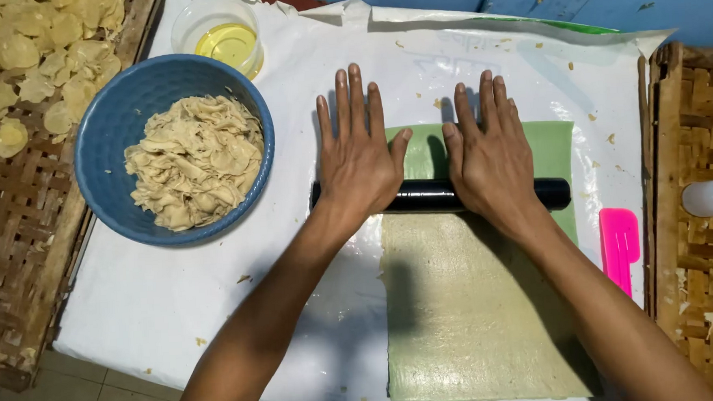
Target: Flattening pieces of dough onto a green leaf surface using a black rolling pin.
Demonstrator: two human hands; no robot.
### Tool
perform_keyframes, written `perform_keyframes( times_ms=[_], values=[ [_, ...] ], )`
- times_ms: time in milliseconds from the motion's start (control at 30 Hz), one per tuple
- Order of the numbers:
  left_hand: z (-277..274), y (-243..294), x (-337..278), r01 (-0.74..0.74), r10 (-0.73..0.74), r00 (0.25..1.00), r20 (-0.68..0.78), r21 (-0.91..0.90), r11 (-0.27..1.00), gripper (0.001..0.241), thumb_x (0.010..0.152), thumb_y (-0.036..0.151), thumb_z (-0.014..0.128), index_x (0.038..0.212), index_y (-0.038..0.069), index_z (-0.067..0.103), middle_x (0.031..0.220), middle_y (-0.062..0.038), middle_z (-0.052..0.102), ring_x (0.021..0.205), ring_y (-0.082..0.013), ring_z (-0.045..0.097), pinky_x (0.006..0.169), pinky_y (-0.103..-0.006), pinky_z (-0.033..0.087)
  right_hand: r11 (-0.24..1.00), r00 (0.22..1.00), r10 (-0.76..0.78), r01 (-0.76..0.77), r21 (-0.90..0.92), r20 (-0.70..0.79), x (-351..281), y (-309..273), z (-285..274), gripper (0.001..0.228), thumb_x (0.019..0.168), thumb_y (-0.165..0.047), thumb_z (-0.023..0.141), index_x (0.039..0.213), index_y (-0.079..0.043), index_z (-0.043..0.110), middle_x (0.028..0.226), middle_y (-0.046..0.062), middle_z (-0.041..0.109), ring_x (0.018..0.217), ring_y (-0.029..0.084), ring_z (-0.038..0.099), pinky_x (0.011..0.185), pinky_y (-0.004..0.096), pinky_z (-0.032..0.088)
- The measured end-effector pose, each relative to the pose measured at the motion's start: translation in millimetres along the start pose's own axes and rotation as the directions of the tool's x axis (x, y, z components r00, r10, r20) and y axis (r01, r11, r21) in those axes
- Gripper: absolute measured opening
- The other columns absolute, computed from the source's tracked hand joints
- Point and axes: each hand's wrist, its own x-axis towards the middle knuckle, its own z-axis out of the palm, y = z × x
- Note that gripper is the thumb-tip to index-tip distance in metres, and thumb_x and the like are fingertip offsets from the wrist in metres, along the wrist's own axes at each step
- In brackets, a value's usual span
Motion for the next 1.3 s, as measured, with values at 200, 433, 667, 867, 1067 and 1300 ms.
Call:
perform_keyframes(
  times_ms=[200,433,667,867,1067,1300],
  values=[
    [1,-11,27,-0.173,0.218,0.838,-0.5,0.137,0.975,0.049,0.108,0.031,0.057,0.132,-0.012,0.06,0.152,-0.035,0.037,0.148,-0.0461,0.031,0.124,-0.0636,0.024,0.994,0.976,-0.014,-0.011,-0.109,-0.219,38,19,22,0.055,0.113,-0.027,0.039,0.146,0.016,0.047,0.151,0.043,0.037,0.143,0.054,0.032,0.114,0.059,0.033],
    [-30,-9,-52,-0.259,0.249,0.964,-0.098,-0.116,0.959,0.037,0.101,0.025,0.06,0.126,-0.002,0.065,0.118,-0.02,0.069,0.108,-0.031,0.068,0.096,-0.0446,0.054,0.994,0.868,-0.06,0.1,0.054,-0.493,50,15,10,0.052,0.115,-0.025,0.034,0.126,0.015,0.065,0.14,0.037,0.054,0.135,0.049,0.047,0.108,0.058,0.046],
    [-28,-28,-43,-0.444,0.446,0.894,-0.048,0.038,0.895,0.043,0.096,0.019,0.068,0.134,0.002,0.058,0.102,-0.019,0.065,0.099,-0.0346,0.063,0.097,-0.0475,0.046,0.97,0.905,-0.179,0.228,0.083,-0.387,2,9,-3,0.038,0.117,-0.021,0.04,0.126,0.0,0.07,0.133,0.021,0.063,0.134,0.042,0.054,0.109,0.05,0.047],
    [-5,-11,-99,-0.451,0.467,0.871,-0.154,0.129,0.883,0.04,0.094,0.022,0.069,0.127,0.0,0.062,0.094,-0.019,0.062,0.087,-0.0323,0.062,0.085,-0.0441,0.05,0.952,0.936,-0.306,0.306,-0.025,-0.176,-92,-5,-18,0.04,0.104,-0.03,0.057,0.136,-0.008,0.064,0.142,0.018,0.06,0.139,0.038,0.052,0.118,0.049,0.039],
    [-20,14,-130,-0.379,0.413,0.886,-0.212,0.183,0.907,0.044,0.103,0.023,0.056,0.137,-0.005,0.055,0.123,-0.028,0.059,0.119,-0.0392,0.059,0.109,-0.0564,0.041,0.937,0.942,-0.329,0.317,-0.144,-0.07,-116,-7,1,0.054,0.107,-0.036,0.043,0.154,-0.009,0.046,0.157,0.016,0.047,0.149,0.033,0.039,0.123,0.048,0.027],
    [-25,8,-39,-0.076,0.068,0.982,0.175,0.04,0.996,0.067,0.11,0.044,0.027,0.155,-0.004,0.039,0.168,-0.027,0.019,0.157,-0.0432,0.008,0.122,-0.0656,-0.005,0.987,0.968,-0.115,0.138,-0.088,0.222,-24,8,0,0.063,0.112,-0.047,0.019,0.164,-0.012,0.029,0.168,0.024,0.023,0.157,0.041,0.013,0.125,0.055,0.012]
  ],
)
